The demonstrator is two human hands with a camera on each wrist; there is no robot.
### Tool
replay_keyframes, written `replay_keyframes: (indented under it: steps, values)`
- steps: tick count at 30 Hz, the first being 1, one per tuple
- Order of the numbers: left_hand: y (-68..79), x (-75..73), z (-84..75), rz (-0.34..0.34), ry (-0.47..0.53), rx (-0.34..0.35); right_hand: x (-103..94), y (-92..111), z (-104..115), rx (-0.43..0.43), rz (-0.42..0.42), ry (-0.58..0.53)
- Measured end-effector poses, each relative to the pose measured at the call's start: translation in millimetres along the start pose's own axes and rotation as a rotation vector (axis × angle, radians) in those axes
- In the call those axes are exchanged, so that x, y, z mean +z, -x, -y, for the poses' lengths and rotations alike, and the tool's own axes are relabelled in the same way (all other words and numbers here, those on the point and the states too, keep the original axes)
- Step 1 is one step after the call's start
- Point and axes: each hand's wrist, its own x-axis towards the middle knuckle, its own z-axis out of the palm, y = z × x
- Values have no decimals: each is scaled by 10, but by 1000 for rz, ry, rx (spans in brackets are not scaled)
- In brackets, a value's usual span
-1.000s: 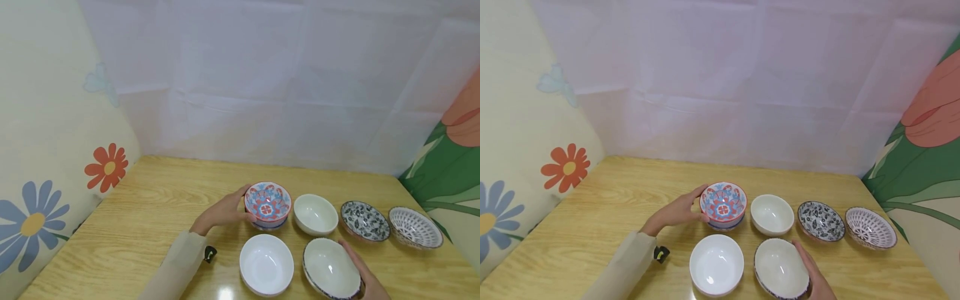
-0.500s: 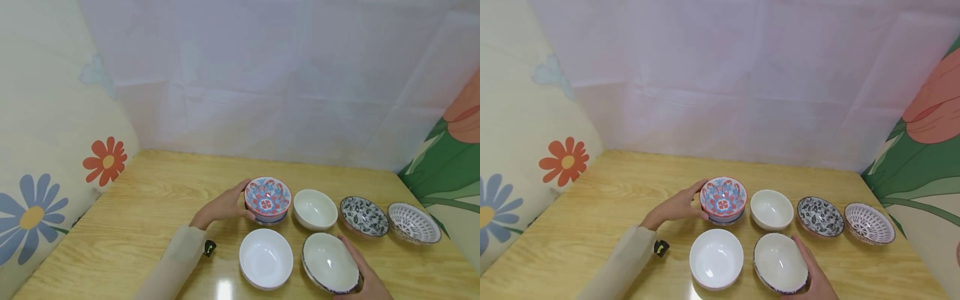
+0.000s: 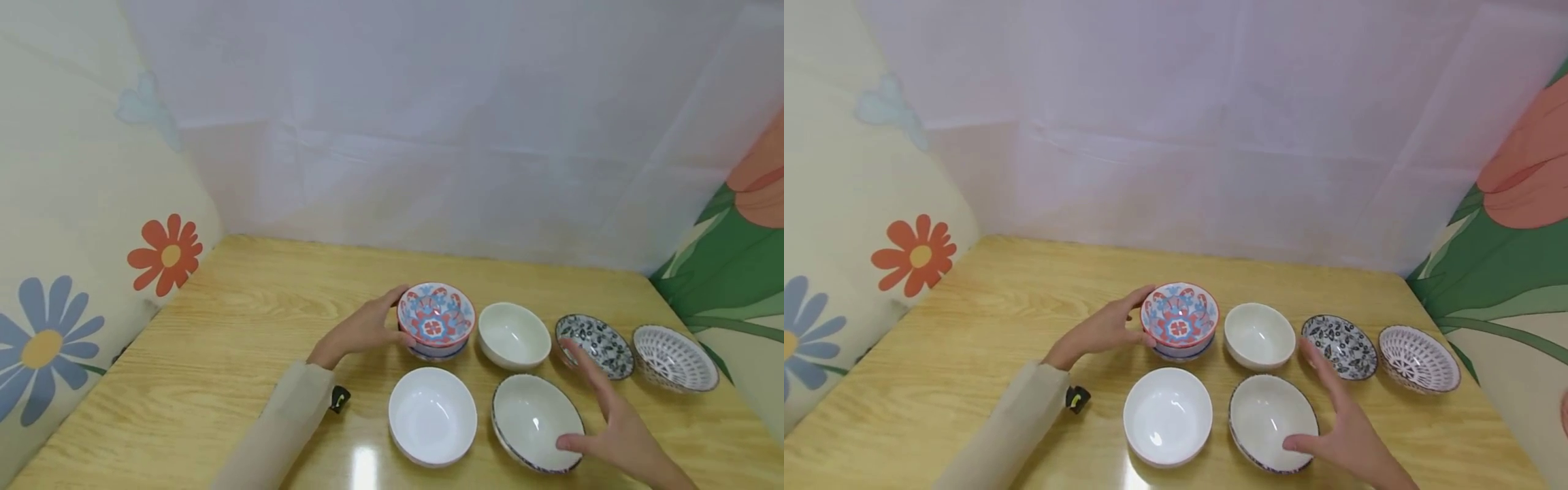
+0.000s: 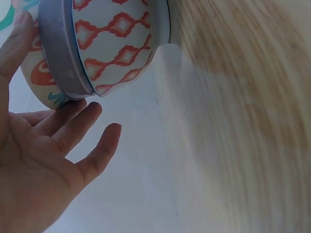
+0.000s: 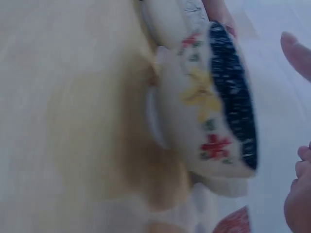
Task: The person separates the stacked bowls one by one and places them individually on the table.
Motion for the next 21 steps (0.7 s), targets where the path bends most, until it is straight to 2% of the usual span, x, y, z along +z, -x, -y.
replay_keyframes:
  steps: [6, 11, 16, 21]
  values:
    - [4, -1, 10, 3, 14, -6, -133, -377, 175, -84, 42, 5]
    - [3, 2, -4, 5, 8, -13, -136, -660, 296, -109, 41, 83]
    - [15, -6, -18, 10, -2, -26, -60, -931, 350, -23, 58, 173]
    - [20, 1, -9, 8, 5, -26, 54, -1176, 300, 42, 103, 165]
